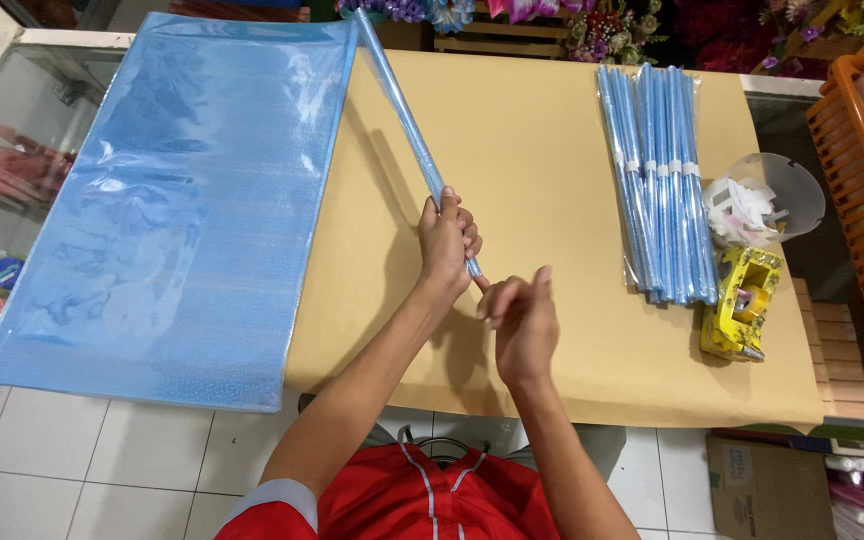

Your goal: The person rolls a sheet of clear plastic wrap around a blue stick to form a tight cylindrical bundle. They then secure the bundle with a small white tie and place it with other finished bundles. The process is repeated with a second sheet and stick.

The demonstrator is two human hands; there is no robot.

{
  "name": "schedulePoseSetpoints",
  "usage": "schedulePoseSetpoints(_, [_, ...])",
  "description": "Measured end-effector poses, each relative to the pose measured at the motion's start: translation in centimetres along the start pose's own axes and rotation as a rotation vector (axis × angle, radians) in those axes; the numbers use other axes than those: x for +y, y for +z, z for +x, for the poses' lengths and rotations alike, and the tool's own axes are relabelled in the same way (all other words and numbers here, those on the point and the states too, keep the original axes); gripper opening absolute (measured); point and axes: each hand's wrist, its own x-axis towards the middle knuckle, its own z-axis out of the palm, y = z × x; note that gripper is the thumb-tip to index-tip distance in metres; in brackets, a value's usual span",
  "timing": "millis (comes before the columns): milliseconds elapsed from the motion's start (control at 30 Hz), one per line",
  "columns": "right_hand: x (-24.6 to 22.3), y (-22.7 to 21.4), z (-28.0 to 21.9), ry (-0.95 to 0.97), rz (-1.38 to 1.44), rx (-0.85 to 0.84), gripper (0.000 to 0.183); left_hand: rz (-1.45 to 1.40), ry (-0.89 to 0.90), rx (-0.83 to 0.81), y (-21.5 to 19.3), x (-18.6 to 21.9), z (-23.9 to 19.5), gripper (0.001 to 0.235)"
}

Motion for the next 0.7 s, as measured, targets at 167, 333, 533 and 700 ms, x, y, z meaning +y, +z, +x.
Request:
schedulePoseSetpoints(167, [-0.5, -0.9, 0.8, 0.314, 0.486, 0.111, 0.058, -0.048, 0.006, -0.026, -0.1, 0.7, -0.4, 0.02])
schedulePoseSetpoints(333, [-0.2, -1.5, 0.6, 0.438, 0.62, 0.199, 0.052, -0.072, 0.004, -0.046, -0.5, 0.5, -0.7, 0.02])
schedulePoseSetpoints(533, [1.3, -2.5, 1.1, 0.408, 0.664, 0.231, 0.051, -0.124, 0.012, -0.113, 0.0, 0.7, -1.1, 0.021])
schedulePoseSetpoints(700, [0.5, -2.2, 0.9, 0.405, 0.688, 0.196, 0.052, -0.128, 0.024, -0.17, 0.1, 0.9, -1.4, 0.021])
